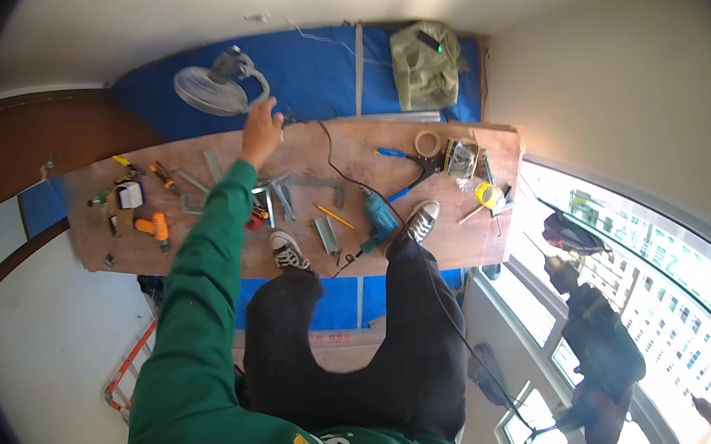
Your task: The person prepares a drill with a bit, measures and marks a metal ceiling frame with a square and pencil, then uses the drill to fasten the frame to the ceiling. The person handles metal profiles, a drill, a square, and a pencil.
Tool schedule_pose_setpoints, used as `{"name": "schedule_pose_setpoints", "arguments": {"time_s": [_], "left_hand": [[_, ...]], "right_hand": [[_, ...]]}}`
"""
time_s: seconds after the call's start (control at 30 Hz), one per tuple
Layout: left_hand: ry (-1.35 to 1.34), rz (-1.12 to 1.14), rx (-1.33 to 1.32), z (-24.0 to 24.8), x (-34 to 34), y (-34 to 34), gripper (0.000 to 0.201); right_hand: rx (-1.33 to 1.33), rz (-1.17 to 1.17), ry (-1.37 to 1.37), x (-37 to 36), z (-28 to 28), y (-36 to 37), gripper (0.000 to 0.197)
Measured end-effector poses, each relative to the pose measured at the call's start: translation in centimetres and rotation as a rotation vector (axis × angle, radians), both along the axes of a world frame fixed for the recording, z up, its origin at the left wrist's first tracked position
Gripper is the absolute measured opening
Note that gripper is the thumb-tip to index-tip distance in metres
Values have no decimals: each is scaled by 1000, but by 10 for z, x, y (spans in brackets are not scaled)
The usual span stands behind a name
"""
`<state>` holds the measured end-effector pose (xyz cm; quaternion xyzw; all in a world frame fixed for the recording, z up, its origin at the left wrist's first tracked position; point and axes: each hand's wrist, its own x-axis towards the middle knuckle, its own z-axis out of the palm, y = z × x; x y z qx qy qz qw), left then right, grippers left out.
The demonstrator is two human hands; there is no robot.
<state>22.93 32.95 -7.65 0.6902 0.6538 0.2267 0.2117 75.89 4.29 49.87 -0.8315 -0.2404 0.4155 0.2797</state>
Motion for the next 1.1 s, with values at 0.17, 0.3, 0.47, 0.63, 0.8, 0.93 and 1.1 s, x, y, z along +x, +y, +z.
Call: {"name": "schedule_pose_setpoints", "arguments": {"time_s": [0.17, 0.3, 0.47, 0.63, 0.8, 0.93, 1.1], "left_hand": [[439, -326, -307, -138, 2, 73, 53], [736, -242, -667, -189, 1, 63, 96], [451, -221, -1341, -197, -36, 96, 90], [837, -425, -946, -180, -50, 1, 88], [757, -435, -1175, -134, -61, -28, 80], [937, -525, -958, -147, -75, -15, 68], [514, -435, -879, -161, -112, 2, 54]], "right_hand": [[-247, -95, -89, 11, -61, -26, 79], [-342, -200, -127, 13, -93, -38, 77], [-339, -226, -63, 18, -138, -39, 74], [-381, -185, 42, 14, -147, -12, 76], [-337, -169, 63, 17, -138, -9, 71], [-303, -182, -2, 18, -127, -9, 69], [-246, -168, 38, 19, -120, -9, 69]]}}
